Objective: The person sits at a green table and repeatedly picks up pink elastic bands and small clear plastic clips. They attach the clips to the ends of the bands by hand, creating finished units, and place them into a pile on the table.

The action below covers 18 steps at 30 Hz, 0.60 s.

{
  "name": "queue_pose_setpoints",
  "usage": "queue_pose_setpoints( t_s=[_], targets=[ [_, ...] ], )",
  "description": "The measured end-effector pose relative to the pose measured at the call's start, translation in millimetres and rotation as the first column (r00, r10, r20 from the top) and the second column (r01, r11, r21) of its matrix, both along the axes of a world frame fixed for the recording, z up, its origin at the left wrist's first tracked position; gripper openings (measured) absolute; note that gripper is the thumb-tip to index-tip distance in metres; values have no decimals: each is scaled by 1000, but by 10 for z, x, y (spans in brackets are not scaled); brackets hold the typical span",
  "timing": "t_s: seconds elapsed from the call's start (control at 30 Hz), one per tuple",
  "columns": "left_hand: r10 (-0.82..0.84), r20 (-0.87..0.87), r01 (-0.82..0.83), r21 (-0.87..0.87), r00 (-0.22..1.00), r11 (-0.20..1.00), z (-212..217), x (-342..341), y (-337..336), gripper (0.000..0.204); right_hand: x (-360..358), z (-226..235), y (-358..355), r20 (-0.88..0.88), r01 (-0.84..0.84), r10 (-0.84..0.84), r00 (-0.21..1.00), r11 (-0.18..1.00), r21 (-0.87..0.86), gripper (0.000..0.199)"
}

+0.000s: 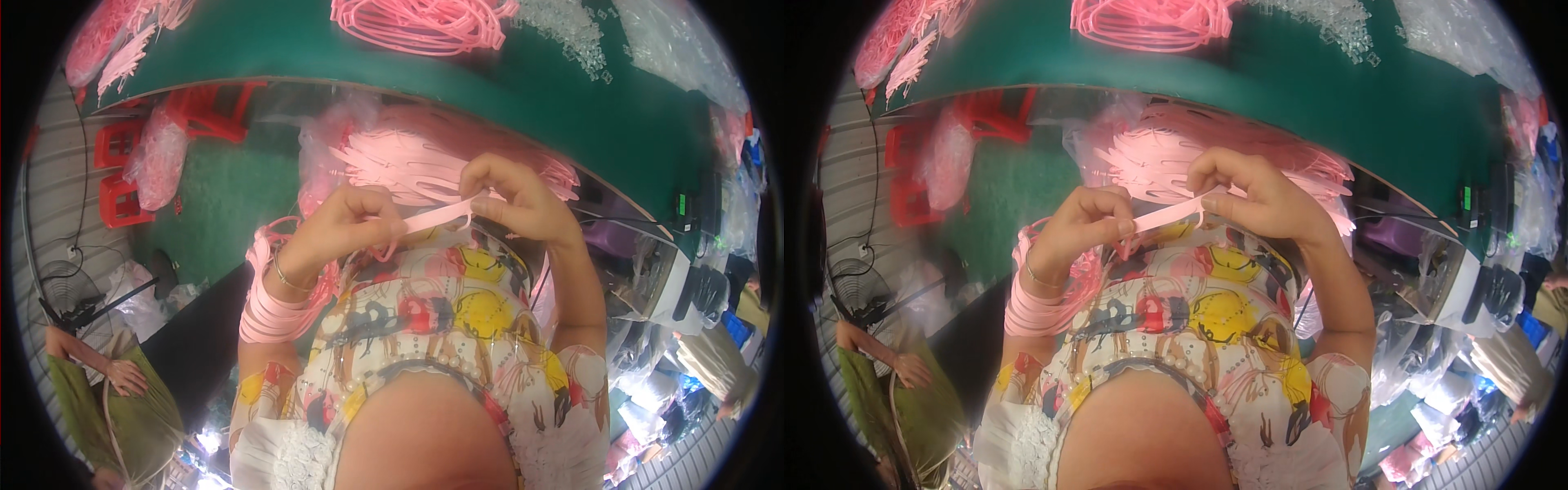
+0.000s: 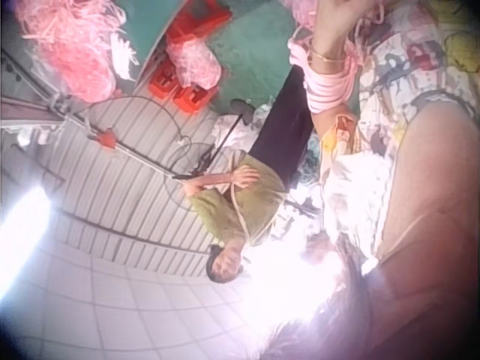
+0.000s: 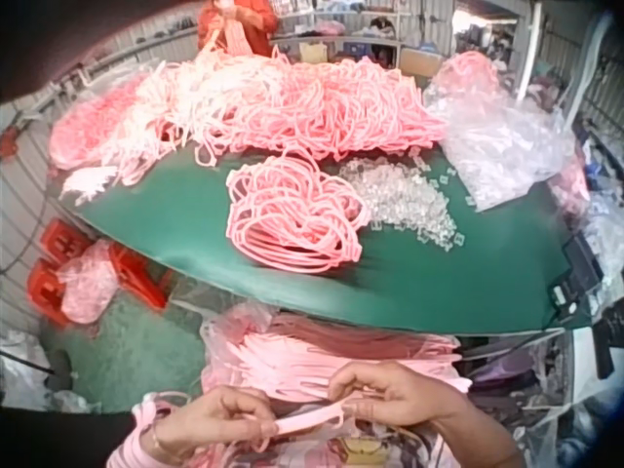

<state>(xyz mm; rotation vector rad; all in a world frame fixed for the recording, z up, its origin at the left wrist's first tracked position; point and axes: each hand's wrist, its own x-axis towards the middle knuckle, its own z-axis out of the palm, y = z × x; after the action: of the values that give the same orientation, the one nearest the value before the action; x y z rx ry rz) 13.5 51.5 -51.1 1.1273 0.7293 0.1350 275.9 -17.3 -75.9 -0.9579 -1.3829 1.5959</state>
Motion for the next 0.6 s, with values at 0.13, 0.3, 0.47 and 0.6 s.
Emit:
queue_pose_setpoints(
  t_s=[0.13,0.3,0.47,0.6],
  targets=[
    [32,-1,-32,-45,999,998,32,-18,-64,11,2,17,-29,-3,7,-7,1000,1000,10,17],
    [1,-31,-3,-64,1000,998,40,-25,-68,10,-2,20,-44,0,7,-7,1000,1000,17,17],
    [19,-9,-20,-46,1000,999,-5,-32,-96,9,-7,8,-57,5,15,-15,1000,1000,16,17],
    [11,-67,-15,-46,998,999,64,8,-96,11,1,-14,-56,22,28,-28,999,999,33,16]
  ],
)
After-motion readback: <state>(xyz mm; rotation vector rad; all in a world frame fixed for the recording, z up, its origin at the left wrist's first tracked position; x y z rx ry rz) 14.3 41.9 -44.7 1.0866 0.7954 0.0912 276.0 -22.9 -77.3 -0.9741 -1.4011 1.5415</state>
